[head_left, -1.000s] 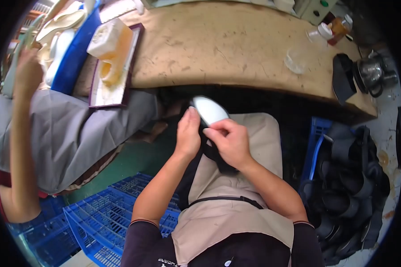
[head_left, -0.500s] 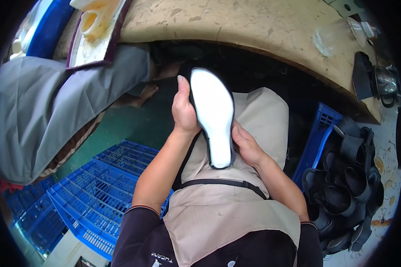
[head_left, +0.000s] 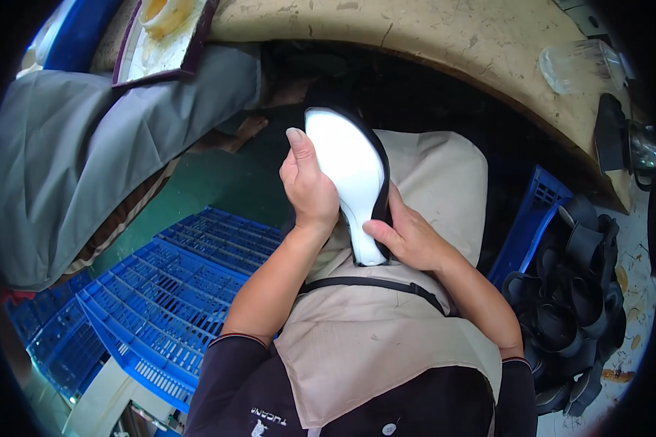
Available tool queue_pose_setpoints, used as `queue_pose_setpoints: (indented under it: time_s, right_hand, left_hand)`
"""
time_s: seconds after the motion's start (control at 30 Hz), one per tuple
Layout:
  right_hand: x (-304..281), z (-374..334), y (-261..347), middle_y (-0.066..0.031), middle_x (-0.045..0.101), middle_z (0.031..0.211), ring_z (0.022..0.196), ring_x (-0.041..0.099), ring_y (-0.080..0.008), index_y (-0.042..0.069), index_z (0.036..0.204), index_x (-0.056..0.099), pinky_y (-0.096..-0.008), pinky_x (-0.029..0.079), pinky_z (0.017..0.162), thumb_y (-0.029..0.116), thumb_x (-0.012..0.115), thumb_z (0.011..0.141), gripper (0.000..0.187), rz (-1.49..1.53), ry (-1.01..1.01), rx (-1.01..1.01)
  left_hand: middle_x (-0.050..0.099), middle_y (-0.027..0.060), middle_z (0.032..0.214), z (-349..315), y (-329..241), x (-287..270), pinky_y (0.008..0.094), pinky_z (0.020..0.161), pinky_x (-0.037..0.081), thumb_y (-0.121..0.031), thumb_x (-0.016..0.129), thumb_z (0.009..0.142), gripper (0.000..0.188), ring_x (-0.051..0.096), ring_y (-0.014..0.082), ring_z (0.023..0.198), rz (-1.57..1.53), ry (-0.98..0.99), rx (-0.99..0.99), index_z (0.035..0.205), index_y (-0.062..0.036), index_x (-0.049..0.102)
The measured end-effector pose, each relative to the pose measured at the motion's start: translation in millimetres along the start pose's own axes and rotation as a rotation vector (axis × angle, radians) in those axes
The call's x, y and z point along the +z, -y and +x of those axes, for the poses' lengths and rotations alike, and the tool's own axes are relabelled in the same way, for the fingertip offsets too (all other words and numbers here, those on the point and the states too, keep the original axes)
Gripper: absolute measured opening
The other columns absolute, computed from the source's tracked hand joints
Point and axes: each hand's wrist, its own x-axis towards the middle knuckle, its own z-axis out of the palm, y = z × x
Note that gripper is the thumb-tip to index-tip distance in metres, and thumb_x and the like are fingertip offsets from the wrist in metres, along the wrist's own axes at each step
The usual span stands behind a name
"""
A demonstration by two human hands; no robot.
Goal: Cleaning and prepping shoe components for assembly in a manufacturing facility.
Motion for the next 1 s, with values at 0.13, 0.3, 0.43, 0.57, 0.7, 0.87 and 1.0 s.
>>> queue_pose_setpoints:
  time_s: [0.13, 0.3, 0.43, 0.57, 0.7, 0.87, 1.0]
  right_hand:
    - [-46.1, 16.5, 11.8, -0.0242, 0.056, 0.134, 0.117, 0.057, -0.0298, -0.001, 0.155, 0.034, -0.0382, 0.043, 0.104, 0.043, 0.044, 0.105, 0.067, 0.438, -0.195, -0.026]
    - [-108.9, 60.1, 46.9, -0.0114, 0.064, 0.126, 0.098, 0.06, -0.02, 0.004, 0.144, 0.053, -0.0294, 0.045, 0.086, 0.046, 0.046, 0.104, 0.058, 0.25, 0.168, 0.297]
    - [-90.5, 65.1, 75.8, -0.0191, 0.066, 0.12, 0.104, 0.062, -0.0281, 0.0, 0.138, 0.057, -0.0367, 0.047, 0.09, 0.042, 0.043, 0.104, 0.055, -0.265, 0.18, 0.331]
    - [-31.0, 57.6, 34.0, -0.0239, 0.064, 0.123, 0.109, 0.061, -0.0344, -0.001, 0.141, 0.052, -0.0414, 0.047, 0.095, 0.037, 0.042, 0.104, 0.054, -0.316, -0.116, 0.099]
    - [15.9, 28.0, -38.8, -0.0276, 0.056, 0.136, 0.121, 0.055, -0.0406, -0.003, 0.153, 0.033, -0.0449, 0.042, 0.104, 0.029, 0.041, 0.103, 0.06, -0.165, -0.527, -0.261]
    - [-16.7, -18.3, -28.1, -0.0282, 0.051, 0.141, 0.126, 0.051, -0.0414, -0.004, 0.154, 0.029, -0.0449, 0.04, 0.108, 0.032, 0.048, 0.101, 0.067, -0.127, -0.354, -0.198]
    - [-70.9, -28.0, 8.6, -0.0263, 0.053, 0.141, 0.12, 0.056, -0.0415, -0.003, 0.155, 0.029, -0.0424, 0.044, 0.104, 0.03, 0.056, 0.097, 0.072, -0.24, -0.515, -0.318]
  left_hand:
    - [0.065, 0.0066, 0.08, 1.8, 2.3, 11.6, 0.0257, 0.061, 0.046, -0.048, 0.025, 0.111, 0.063, 0.058, 0.0127, 0.065, -0.02, 0.155, 0.088, 0.093, 0.0002, 0.063]
    - [0.065, 0.0067, 0.08, -30.9, 2.3, 36.8, 0.0265, 0.061, 0.045, -0.046, 0.024, 0.111, 0.063, 0.057, 0.0131, 0.065, -0.089, 0.166, 0.126, 0.093, -0.0001, 0.063]
    - [0.065, 0.0066, 0.08, -16.5, 27.8, 14.5, 0.0273, 0.062, 0.045, -0.045, 0.024, 0.112, 0.061, 0.056, 0.0129, 0.065, 0.007, 0.126, 0.163, 0.093, -0.0007, 0.063]
    - [0.064, 0.0061, 0.08, 2.9, 41.9, -7.9, 0.0276, 0.063, 0.044, -0.043, 0.025, 0.112, 0.058, 0.054, 0.0128, 0.066, 0.07, 0.09, 0.13, 0.093, -0.0015, 0.062]
    - [0.062, 0.0054, 0.079, 0.1, 42.1, 10.8, 0.0273, 0.065, 0.042, -0.041, 0.026, 0.112, 0.055, 0.051, 0.0125, 0.067, 0.051, 0.135, 0.094, 0.093, -0.0024, 0.06]
    - [0.054, 0.0025, 0.077, -9.5, 38.2, 12.6, 0.0252, 0.067, 0.039, -0.038, 0.028, 0.112, 0.047, 0.044, 0.0104, 0.067, 0.05, 0.29, 0.237, 0.092, -0.0036, 0.054]
    - [0.052, 0.0009, 0.074, -31.1, -2.1, 38.1, 0.0257, 0.065, 0.038, -0.039, 0.031, 0.111, 0.047, 0.042, 0.0088, 0.066, -0.027, 0.474, 0.298, 0.094, -0.0019, 0.054]
